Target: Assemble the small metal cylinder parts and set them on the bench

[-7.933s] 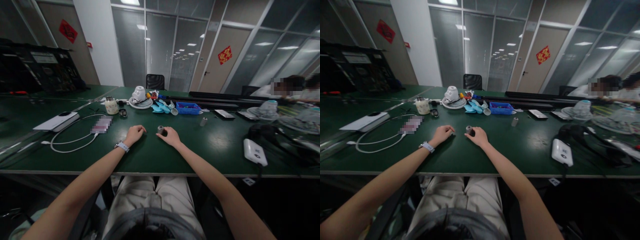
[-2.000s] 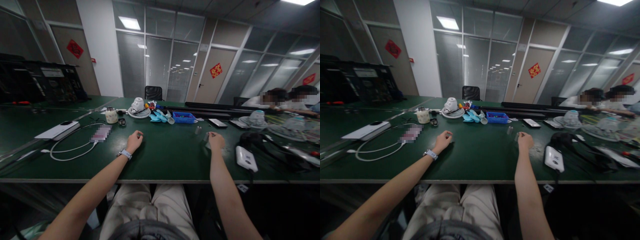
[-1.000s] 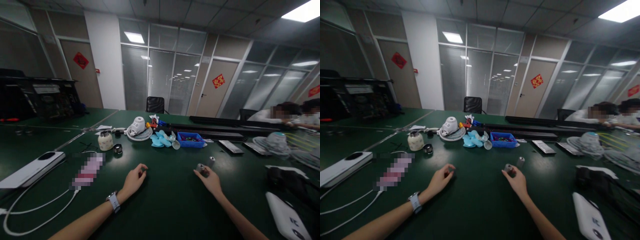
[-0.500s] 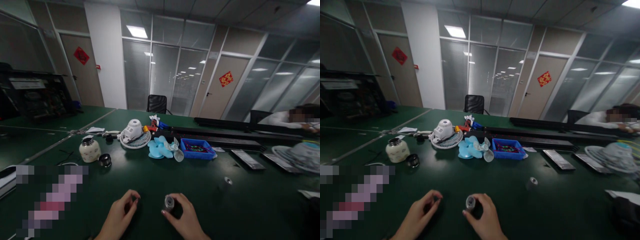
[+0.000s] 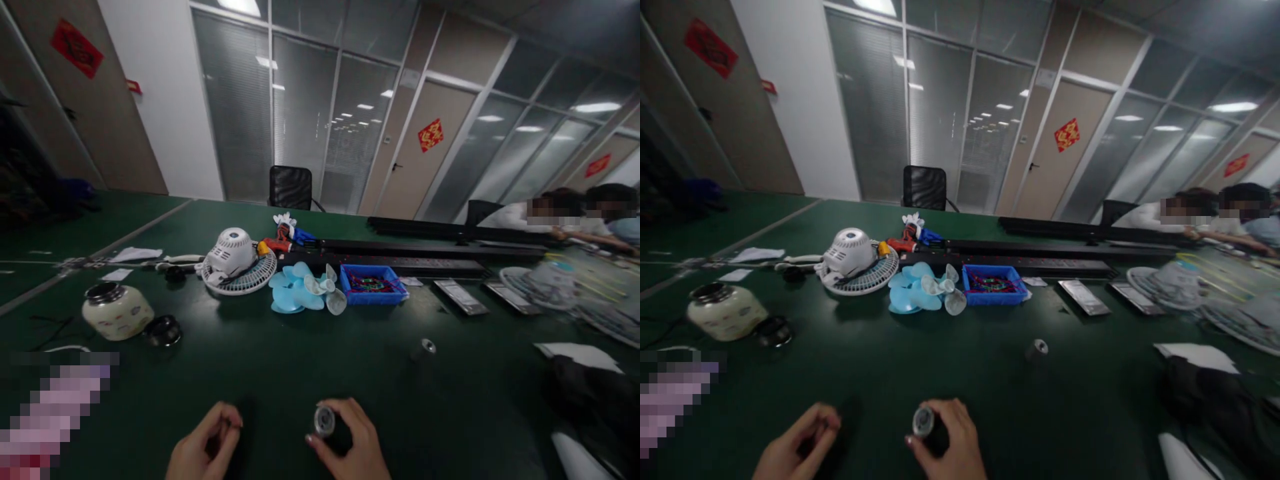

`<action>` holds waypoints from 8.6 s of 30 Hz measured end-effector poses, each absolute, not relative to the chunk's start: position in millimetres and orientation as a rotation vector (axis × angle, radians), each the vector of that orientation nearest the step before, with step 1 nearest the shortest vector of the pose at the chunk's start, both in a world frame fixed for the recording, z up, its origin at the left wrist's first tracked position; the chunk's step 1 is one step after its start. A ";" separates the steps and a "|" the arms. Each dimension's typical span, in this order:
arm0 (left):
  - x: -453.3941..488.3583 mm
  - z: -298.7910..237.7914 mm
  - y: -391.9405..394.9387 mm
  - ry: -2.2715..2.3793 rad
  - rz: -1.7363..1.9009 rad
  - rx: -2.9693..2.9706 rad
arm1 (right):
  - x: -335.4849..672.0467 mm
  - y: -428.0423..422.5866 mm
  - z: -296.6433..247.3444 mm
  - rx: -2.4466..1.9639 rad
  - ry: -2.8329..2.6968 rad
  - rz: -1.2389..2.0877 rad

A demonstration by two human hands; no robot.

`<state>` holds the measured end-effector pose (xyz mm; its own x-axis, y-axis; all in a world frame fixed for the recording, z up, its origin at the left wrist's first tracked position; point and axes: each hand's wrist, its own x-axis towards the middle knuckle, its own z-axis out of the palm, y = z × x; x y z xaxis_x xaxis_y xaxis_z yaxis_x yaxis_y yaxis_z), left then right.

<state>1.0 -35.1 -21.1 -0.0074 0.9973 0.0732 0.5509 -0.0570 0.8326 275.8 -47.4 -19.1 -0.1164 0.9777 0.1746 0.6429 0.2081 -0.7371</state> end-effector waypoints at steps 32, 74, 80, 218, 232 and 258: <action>50.2 40.0 -16.9 0.997 0.891 2.108 | 239.1 -48.0 13.3 -1.387 -1.938 0.542; 45.8 15.2 -29.6 1.181 1.351 2.387 | 272.6 -42.7 0.0 -1.249 -2.075 0.415; 40.5 -2.7 -38.1 1.261 1.090 2.328 | 269.8 -45.4 -5.3 -1.234 -2.147 0.223; 15.3 -9.5 -44.6 1.386 1.299 1.627 | 481.7 -36.0 22.3 -1.955 -1.587 -0.077; 13.0 -13.2 -41.8 1.385 1.281 1.609 | 505.4 -4.6 -18.2 -1.788 -1.458 0.412; 31.1 4.1 -63.5 1.404 1.241 1.762 | 260.2 -62.4 -7.5 -1.293 -1.952 0.440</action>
